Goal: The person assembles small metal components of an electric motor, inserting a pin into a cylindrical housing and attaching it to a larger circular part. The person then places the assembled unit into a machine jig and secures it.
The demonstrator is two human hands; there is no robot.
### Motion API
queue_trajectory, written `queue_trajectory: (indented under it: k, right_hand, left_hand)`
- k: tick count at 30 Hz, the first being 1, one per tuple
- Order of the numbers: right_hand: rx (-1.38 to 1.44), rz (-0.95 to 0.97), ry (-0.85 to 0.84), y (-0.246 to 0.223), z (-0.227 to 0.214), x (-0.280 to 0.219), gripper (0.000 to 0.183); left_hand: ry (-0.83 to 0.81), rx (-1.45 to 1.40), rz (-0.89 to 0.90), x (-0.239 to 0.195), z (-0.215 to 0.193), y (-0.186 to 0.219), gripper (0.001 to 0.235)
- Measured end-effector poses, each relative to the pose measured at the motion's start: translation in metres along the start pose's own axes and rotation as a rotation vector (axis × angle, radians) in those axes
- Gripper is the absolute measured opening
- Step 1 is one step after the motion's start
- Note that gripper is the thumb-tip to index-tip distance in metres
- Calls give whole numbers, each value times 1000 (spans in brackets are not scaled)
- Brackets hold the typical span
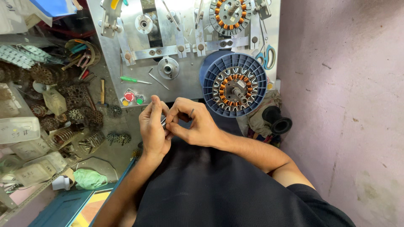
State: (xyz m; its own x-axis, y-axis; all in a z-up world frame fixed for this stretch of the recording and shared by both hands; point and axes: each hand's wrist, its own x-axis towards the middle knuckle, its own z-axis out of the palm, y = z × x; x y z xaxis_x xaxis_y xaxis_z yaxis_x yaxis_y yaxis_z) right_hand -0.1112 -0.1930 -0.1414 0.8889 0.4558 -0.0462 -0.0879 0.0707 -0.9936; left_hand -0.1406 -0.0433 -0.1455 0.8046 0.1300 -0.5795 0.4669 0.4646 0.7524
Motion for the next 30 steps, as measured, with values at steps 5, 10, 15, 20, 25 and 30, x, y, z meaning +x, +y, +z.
queue_trajectory:
  k: [5, 10, 15, 20, 25, 30]
  right_hand:
    - [25, 31, -27, 8, -10, -7, 13]
    - [109, 54, -111, 8, -17, -11, 13]
    - [143, 74, -164, 9, -25, -11, 14]
    - [75, 38, -120, 10, -27, -12, 13]
    - [87, -13, -113, 10, -27, -14, 12]
    - [28, -73, -95, 11, -28, -13, 12]
  left_hand:
    - [-33, -91, -100, -5, 5, -10, 53]
    - [7, -91, -115, -9, 10, -17, 56]
    - [37, -92, -120, -9, 11, -22, 51]
    - [46, -81, -126, -9, 12, -28, 49]
    - [16, -138, -116, -9, 13, -29, 51]
    - [36, -84, -146, -7, 16, -25, 49]
